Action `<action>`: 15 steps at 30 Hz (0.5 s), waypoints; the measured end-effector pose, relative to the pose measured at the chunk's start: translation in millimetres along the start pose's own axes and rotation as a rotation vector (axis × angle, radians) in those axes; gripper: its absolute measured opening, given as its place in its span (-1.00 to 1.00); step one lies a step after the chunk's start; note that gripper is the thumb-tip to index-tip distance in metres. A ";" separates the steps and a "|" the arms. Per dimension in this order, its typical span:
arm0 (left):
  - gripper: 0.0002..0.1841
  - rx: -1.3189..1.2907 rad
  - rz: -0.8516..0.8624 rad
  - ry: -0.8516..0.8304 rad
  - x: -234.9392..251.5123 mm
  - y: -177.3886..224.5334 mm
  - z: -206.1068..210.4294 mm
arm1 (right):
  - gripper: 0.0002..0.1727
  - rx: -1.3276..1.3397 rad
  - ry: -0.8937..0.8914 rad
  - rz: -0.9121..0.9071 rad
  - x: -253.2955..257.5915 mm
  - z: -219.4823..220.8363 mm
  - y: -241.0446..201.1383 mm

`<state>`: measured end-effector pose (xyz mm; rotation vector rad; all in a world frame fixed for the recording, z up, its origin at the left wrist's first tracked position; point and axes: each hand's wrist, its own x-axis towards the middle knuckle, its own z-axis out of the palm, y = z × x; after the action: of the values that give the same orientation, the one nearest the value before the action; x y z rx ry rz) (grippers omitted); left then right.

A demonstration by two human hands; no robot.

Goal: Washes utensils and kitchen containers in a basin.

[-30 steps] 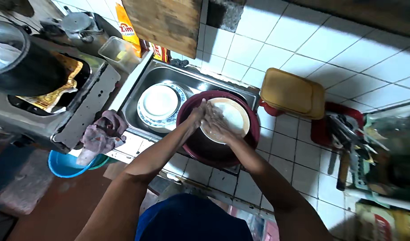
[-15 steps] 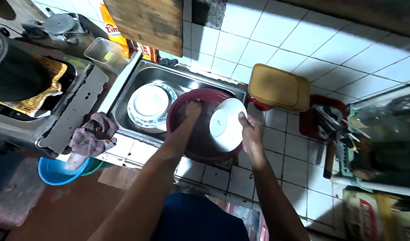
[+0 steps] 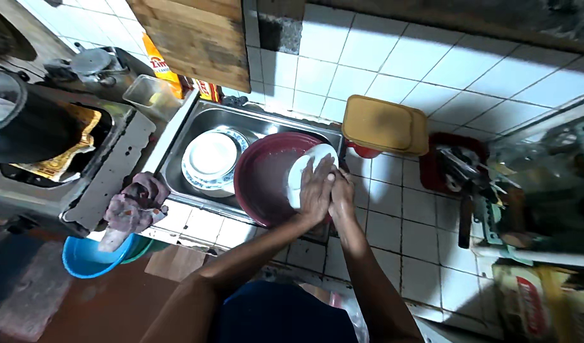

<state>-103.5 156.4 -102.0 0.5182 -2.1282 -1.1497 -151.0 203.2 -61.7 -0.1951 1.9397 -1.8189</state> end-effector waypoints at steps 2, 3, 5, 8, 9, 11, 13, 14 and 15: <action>-0.43 0.063 -0.022 -0.028 22.8 -11.3 -15.9 | -0.67 0.015 -0.046 -0.034 -10.3 2.6 -3.2; -0.47 0.009 -0.141 -0.045 34.9 -13.0 -24.6 | -0.65 -0.002 -0.070 -0.056 -15.1 3.2 -5.9; -0.46 -0.070 -0.328 -0.030 39.4 -12.2 -30.1 | -0.62 -0.026 -0.082 -0.079 -19.8 3.7 -9.1; -0.38 0.106 -0.038 -0.054 10.8 8.8 -22.5 | -0.69 0.009 -0.061 -0.074 -13.2 1.1 -6.5; -0.37 0.147 0.036 -0.061 9.1 10.8 -22.8 | -0.71 0.018 -0.055 -0.058 -13.7 -1.2 -5.9; -0.41 0.137 0.003 -0.098 22.6 6.2 -32.6 | -0.70 0.055 -0.065 -0.034 -21.2 -7.1 -9.3; -0.44 -0.127 -0.237 -0.064 38.6 -9.1 -38.6 | -0.67 0.103 -0.070 -0.066 -32.3 -15.2 -17.4; -0.42 -0.272 -0.365 -0.050 38.0 -14.4 -41.7 | -0.69 0.135 -0.070 -0.102 -37.7 -20.7 -23.7; -0.37 -0.364 -0.497 -0.063 29.8 -14.0 -46.6 | -0.72 0.160 -0.065 -0.159 -42.2 -27.6 -29.6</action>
<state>-91.2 103.5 -84.5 0.8737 -1.8224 -1.8024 -131.9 242.3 -22.6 -0.3599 1.7686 -2.0341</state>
